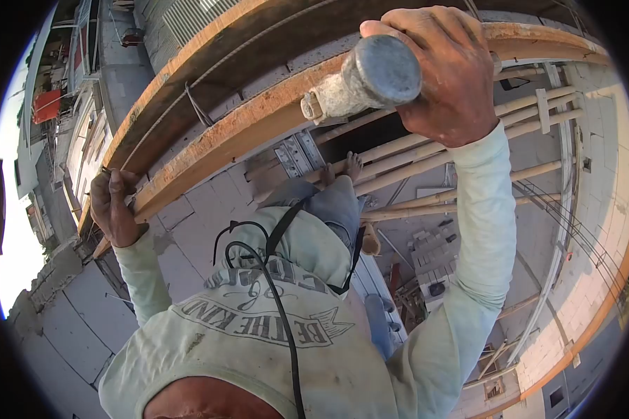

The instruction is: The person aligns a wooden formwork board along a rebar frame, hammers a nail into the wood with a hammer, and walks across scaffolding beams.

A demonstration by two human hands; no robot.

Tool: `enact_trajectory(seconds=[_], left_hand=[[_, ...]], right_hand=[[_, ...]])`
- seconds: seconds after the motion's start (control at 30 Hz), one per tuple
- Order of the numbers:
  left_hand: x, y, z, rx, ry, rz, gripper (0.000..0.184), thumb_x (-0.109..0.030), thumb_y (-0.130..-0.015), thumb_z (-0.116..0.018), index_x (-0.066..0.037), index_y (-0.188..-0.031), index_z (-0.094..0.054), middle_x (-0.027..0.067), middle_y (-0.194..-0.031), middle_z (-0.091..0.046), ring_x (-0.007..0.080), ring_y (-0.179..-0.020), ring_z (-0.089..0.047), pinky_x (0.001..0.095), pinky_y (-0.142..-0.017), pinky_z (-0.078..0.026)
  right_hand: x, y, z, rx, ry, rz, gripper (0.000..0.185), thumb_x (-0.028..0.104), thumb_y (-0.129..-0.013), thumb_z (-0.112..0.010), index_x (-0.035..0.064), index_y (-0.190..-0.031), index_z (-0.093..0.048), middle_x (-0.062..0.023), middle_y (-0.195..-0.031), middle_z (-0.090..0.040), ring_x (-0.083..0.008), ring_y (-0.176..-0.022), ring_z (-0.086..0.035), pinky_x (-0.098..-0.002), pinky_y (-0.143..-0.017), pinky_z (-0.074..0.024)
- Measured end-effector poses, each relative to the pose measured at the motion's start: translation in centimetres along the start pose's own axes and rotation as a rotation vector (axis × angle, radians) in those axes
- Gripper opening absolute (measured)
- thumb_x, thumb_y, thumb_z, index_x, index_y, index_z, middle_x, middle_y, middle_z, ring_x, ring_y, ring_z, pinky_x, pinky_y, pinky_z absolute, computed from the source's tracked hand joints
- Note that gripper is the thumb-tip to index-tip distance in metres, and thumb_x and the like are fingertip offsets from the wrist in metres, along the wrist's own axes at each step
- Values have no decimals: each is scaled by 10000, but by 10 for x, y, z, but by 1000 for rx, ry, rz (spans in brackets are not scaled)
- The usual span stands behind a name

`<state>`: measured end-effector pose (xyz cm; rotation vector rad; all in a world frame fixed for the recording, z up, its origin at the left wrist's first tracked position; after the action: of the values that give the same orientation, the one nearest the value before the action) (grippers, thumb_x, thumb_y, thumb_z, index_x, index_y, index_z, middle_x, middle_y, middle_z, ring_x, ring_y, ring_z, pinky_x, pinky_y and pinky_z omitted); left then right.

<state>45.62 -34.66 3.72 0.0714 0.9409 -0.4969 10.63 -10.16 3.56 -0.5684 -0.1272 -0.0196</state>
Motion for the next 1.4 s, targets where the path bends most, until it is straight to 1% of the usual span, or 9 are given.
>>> enact_trajectory(seconds=[0.03,0.17,0.2,0.27,0.73,1.0,1.07,1.2,1.4], left_hand=[[-1,0,0,-7,-8,-5,185,-179,-969,-601,5,-953,-598,65,-798,-659,105,-718,-573,240,-668,-468],[0,1,2,-50,-43,-14,194,-187,-969,-604,6,-951,-600,62,-803,-661,98,-714,-562,240,-676,-465],[0,2,4,-64,-46,-4,194,-187,-969,-604,6,-951,-600,62,-803,-661,98,-714,-562,240,-676,-465],[-3,3,2,-57,-41,5,206,-195,-970,-604,9,-947,-591,61,-813,-660,96,-727,-561,238,-692,-463],[0,7,12,-97,70,-2,107,-58,-954,-596,39,-986,-565,89,-872,-674,115,-811,-620,248,-763,-501],[-1,-13,32,172,381,58,148,-103,-923,-637,17,-983,-573,98,-837,-657,168,-791,-635,293,-766,-516],[-2,-36,65,7,332,-37,169,-138,-928,-631,4,-993,-567,100,-830,-638,177,-782,-621,312,-768,-509],[20,-82,90,14,174,14,181,-156,-944,-606,7,-1004,-551,102,-855,-630,168,-785,-600,313,-767,-491],[56,-132,65,286,10,167,246,-242,-940,-607,-12,-980,-533,81,-845,-599,147,-797,-558,284,-742,-440]], right_hand=[[-2,0,2,-1,-17,3,521,365,-740,-681,128,-1204,-648,-67,-1136,-644,-284,-988,-591,-420,-886,-404],[-3,4,-7,31,13,68,749,725,-820,-471,106,-1208,-639,-79,-1149,-626,-289,-1004,-579,-440,-892,-384],[-1,2,-4,7,12,34,587,544,-761,-609,124,-1170,-648,-50,-1091,-634,-261,-969,-592,-424,-886,-395],[2,-2,0,-2,20,-4,469,400,-748,-695,142,-1136,-646,-24,-1026,-639,-235,-943,-603,-411,-878,-406],[6,-11,-5,7,35,19,347,225,-784,-627,141,-1120,-623,-50,-991,-657,-232,-886,-613,-409,-842,-406],[1,-11,-9,184,65,-27,336,239,-797,-619,136,-1117,-610,-67,-1037,-658,-259,-942,-613,-431,-858,-403],[3,-16,-8,211,64,-18,339,253,-809,-608,129,-1125,-600,-85,-1044,-655,-277,-945,-610,-447,-860,-401],[5,-16,-10,293,54,-40,332,244,-850,-576,84,-1140,-563,-150,-1083,-639,-330,-976,-601,-487,-884,-417],[-2,-7,-11,436,84,-111,333,237,-878,-555,77,-1169,-526,-165,-1103,-620,-355,-1011,-587,-517,-929,-416]])
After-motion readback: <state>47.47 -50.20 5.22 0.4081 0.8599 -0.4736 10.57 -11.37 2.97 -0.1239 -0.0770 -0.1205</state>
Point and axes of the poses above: each hand's wrist, its own y-axis away from the middle knuckle, its own z-axis out of the back of the hand, x = y × z, the point moved 9 cm from there along -y, towards the middle knuckle
